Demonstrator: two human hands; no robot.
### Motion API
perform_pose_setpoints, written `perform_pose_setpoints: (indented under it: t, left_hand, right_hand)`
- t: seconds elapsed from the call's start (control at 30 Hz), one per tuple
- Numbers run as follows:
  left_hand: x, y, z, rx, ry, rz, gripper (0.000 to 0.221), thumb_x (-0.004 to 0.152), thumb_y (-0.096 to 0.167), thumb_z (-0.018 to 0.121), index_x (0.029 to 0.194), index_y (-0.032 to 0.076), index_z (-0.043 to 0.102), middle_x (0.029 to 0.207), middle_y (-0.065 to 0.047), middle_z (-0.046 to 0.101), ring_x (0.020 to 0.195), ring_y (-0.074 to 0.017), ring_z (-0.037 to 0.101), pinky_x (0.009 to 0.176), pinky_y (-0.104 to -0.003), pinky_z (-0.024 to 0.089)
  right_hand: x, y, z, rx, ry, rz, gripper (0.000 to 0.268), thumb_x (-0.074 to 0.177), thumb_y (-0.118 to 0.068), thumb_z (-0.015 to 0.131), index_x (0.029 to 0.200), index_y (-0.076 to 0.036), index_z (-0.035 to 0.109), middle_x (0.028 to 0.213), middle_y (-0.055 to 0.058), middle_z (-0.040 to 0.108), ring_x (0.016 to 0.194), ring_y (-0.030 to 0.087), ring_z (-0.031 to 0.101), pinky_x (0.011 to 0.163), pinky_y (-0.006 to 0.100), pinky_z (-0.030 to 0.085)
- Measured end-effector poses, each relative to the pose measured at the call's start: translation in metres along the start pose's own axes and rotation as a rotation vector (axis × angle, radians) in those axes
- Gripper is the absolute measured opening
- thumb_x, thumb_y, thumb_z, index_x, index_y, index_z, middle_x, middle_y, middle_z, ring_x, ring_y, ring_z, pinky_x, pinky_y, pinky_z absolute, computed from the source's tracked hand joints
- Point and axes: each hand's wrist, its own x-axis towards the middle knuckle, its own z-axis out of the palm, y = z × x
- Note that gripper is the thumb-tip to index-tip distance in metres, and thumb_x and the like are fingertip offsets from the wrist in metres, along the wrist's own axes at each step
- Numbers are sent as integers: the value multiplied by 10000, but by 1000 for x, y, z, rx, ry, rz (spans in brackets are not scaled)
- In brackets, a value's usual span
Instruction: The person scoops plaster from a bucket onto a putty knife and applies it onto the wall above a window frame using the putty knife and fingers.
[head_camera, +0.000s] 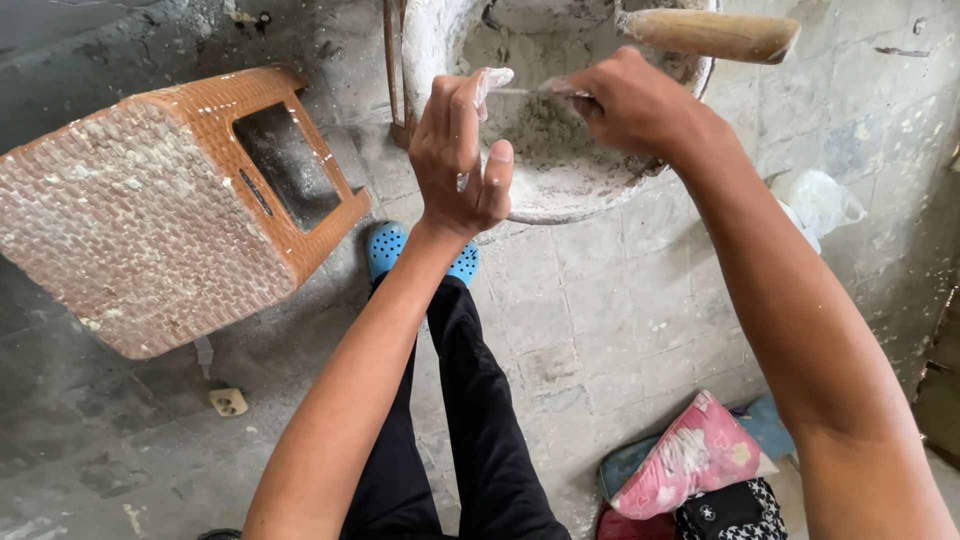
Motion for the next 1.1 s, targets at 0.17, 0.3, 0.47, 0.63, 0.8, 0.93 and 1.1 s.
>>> perform_pose_setpoints:
  t: [0.17,0.3,0.47,0.63,0.8,0.93,1.1]
  left_hand:
    - [1,2,-3,-15,-3,3,533,1006,403,380,1293,-9,558,1039,-114,532,900,-216,550,732,-361,479]
    - [-2,-1,-1,-73,20,-9,503,1018,390,381,1285,0,555,1023,-117,518,858,-217,533,753,-365,467]
    - [-4,-5,2,-99,38,6,475,1027,395,373,1244,5,537,1008,-119,500,852,-223,520,755,-373,459]
    - [0,-2,0,-103,35,3,479,1003,391,407,1246,-4,523,1017,-129,516,843,-226,517,757,-380,462]
    - [-2,0,-1,-100,33,7,467,999,372,411,1260,1,524,1025,-128,519,862,-238,531,772,-374,475]
    - [-5,-4,3,-65,38,-17,479,976,382,402,1247,3,512,995,-119,489,881,-231,530,742,-369,467]
    - [-5,-3,3,-71,33,-3,479,987,382,407,1263,5,511,1011,-117,492,862,-220,532,737,-370,471]
  right_hand:
    - [-6,-13,-10,-107,-170,55,257,906,97,589,1016,-32,782,793,141,714,589,247,650,564,420,535]
    - [-1,-19,-15,115,191,-184,479,875,104,638,1289,-112,744,977,192,748,623,292,682,589,420,554]
    - [23,-19,-9,-11,577,-582,568,698,131,646,1234,-54,687,1126,196,732,877,313,741,774,379,621]
    - [23,-12,10,39,27,-121,536,875,173,591,1289,-144,714,1179,157,730,692,289,729,548,382,609]
    - [6,-15,-4,-18,-15,-149,670,737,203,595,1290,-154,722,981,189,761,676,281,706,599,387,604]
    - [7,-18,-28,85,70,-64,522,902,152,553,1285,-163,717,1056,147,759,530,263,654,416,390,547]
    - [10,-2,-1,-98,89,-80,583,851,171,554,1312,-148,714,885,164,753,577,187,631,469,330,548]
